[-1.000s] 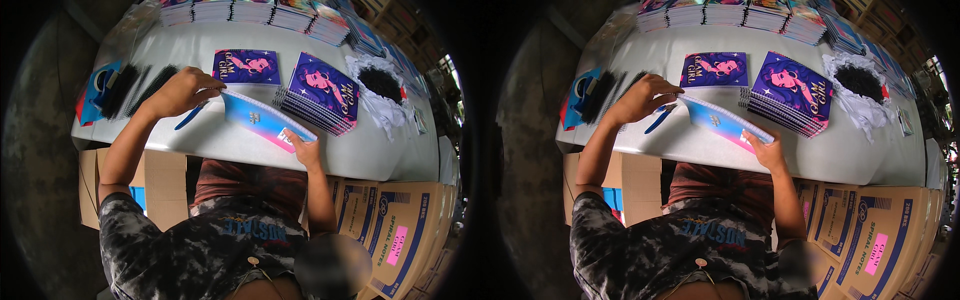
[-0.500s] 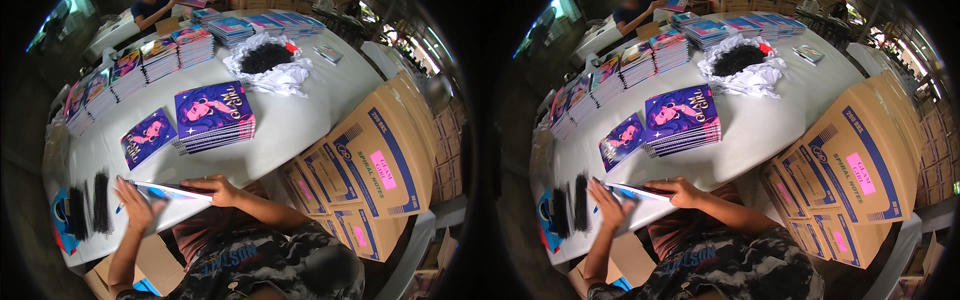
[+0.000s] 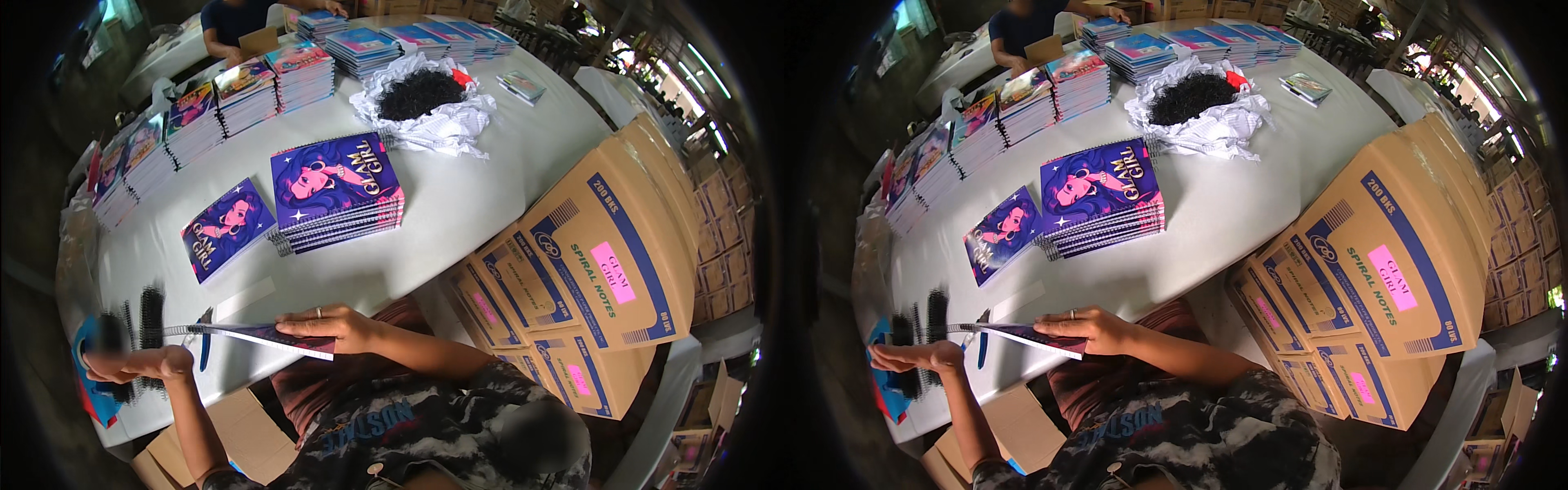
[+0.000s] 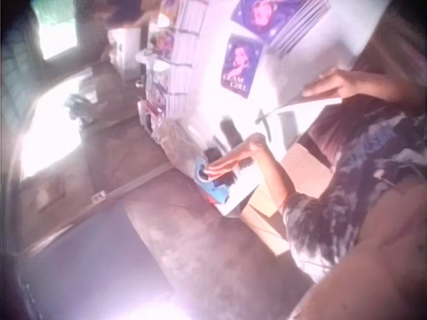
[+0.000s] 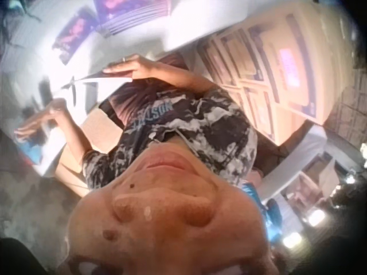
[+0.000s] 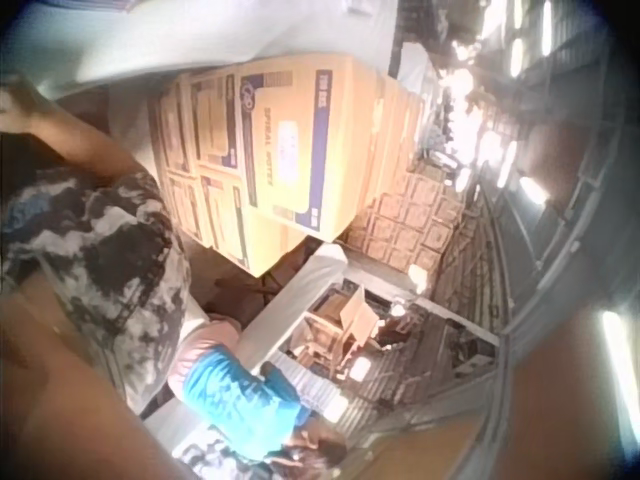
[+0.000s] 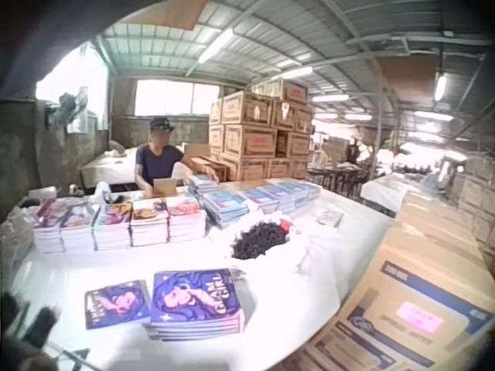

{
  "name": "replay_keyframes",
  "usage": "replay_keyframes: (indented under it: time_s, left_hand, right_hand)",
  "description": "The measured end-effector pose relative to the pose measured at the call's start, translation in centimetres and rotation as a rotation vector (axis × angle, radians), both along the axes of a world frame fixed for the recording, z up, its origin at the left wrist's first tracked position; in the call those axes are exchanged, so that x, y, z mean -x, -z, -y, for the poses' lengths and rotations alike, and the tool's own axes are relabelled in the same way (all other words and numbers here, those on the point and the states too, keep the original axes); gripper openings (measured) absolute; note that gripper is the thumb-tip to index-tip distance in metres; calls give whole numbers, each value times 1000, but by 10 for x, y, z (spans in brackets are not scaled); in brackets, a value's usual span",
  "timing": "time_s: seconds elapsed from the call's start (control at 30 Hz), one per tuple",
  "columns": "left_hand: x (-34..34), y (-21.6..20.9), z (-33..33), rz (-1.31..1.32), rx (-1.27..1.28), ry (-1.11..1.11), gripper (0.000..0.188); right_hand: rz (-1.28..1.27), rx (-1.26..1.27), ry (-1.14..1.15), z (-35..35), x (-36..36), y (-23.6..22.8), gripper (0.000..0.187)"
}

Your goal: The person assembles spiral-bound notebooks by inserting metal coils into the punched holes of stacked pages, then uses pliers to trim the excess coil ends. The person repeatedly handles notebooks and coils, stacking completed units on the table.

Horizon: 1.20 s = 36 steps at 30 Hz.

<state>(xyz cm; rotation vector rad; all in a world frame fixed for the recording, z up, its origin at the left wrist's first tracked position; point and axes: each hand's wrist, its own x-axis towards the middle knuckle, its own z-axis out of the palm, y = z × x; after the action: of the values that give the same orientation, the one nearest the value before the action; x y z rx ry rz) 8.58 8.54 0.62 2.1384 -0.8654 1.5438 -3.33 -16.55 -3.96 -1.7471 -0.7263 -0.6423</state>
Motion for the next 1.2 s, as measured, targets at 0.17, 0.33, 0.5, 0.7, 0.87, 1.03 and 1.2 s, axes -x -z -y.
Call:
replay_keyframes:
  time_s: [0.17,0.33,0.5,0.7,0.87,1.03,1.2]
  left_hand:
    - [27,118,-22,-312,-381,111,118]
    - [-9,-11,-8,31,85,-15,110]
    - [43,65,21,-78,-340,368,108]
    - [26,45,19,-121,-173,252,106]
    - [4,39,7,241,-257,353,98]
    - [54,92,28,-203,-273,410,107]
    - [52,43,38,-76,-342,381,103]
  right_hand:
    - [31,-25,32,-5,-5,-7,42]
    - [72,41,84,1,2,4,34]
    - [79,43,122,2,-7,-2,36]
    - [115,38,47,-11,-12,-5,35]
    - [101,33,49,-12,-13,-3,35]
    - [82,34,92,-13,-17,-4,37]
    - [88,17,17,-12,-17,-8,34]
